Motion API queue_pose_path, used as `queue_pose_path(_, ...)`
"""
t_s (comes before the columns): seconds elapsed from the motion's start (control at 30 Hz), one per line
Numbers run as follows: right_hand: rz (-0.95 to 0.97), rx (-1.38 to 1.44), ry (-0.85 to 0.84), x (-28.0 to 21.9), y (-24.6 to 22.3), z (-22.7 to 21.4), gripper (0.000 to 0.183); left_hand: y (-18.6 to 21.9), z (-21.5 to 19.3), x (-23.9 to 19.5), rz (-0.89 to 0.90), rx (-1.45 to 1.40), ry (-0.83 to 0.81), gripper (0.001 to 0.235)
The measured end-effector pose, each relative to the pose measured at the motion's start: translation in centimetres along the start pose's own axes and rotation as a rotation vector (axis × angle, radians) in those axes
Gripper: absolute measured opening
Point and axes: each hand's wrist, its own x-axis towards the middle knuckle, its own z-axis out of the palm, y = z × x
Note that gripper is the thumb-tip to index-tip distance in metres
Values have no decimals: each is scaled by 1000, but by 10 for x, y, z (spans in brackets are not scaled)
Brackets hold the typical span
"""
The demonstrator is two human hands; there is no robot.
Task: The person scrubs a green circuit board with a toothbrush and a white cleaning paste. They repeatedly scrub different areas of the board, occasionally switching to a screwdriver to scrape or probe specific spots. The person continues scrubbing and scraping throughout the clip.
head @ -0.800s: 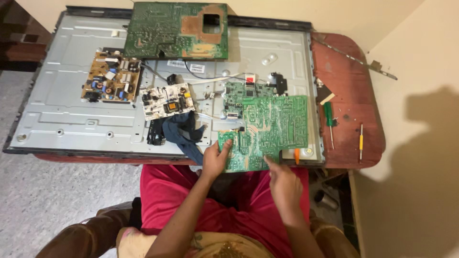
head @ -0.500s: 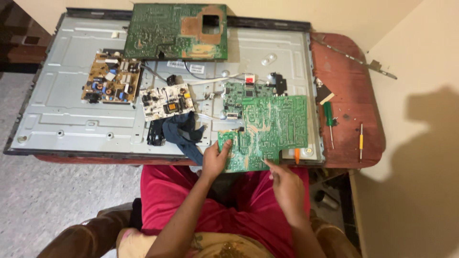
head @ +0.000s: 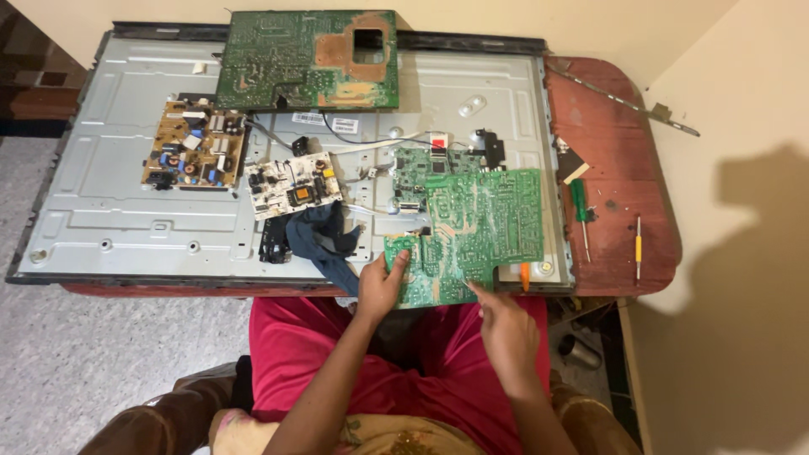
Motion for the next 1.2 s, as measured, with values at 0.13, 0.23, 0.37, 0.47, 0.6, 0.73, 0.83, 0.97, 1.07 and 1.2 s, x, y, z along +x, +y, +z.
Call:
queue_pose_path(0.13, -234, 7, 259, 7, 2, 8, 40, 1, 1, -2, -60, -106, -44, 51)
queue_pose_path(0.23, -142, 57, 171, 2, -1, 1, 39, 4, -2, -1, -44, -52, -35, 50)
queue_pose_path(0.37, -80, 42, 98, -4, -2, -3, 40, 0, -1, 1, -31, 59, -18, 50)
queue_pose_path(0.47, -131, 63, 168, 2, -1, 1, 41, -2, 1, -3, -61, -49, -41, 51)
queue_pose_path(0.6, -172, 40, 212, 5, -3, 0, 40, 3, -2, 0, 28, 10, 6, 50)
queue_pose_path(0.73, -73, 42, 87, -10, 5, -1, 41, 0, 0, 0, -25, 3, -14, 51)
queue_pose_path(0.83, -101, 52, 128, -8, 8, 2, 41, -2, 3, 0, -47, -84, -33, 51)
queue_pose_path(0.97, -115, -33, 126, 7, 8, 6, 39, 2, 0, -1, -33, -106, -34, 52)
queue_pose_path(1.07, -84, 11, 79, -3, 12, 7, 41, 4, 0, 0, -45, -41, -31, 52)
queue_pose_path(1.2, -123, 70, 135, -19, 15, 10, 44, -3, 2, -1, -60, -5, -26, 51)
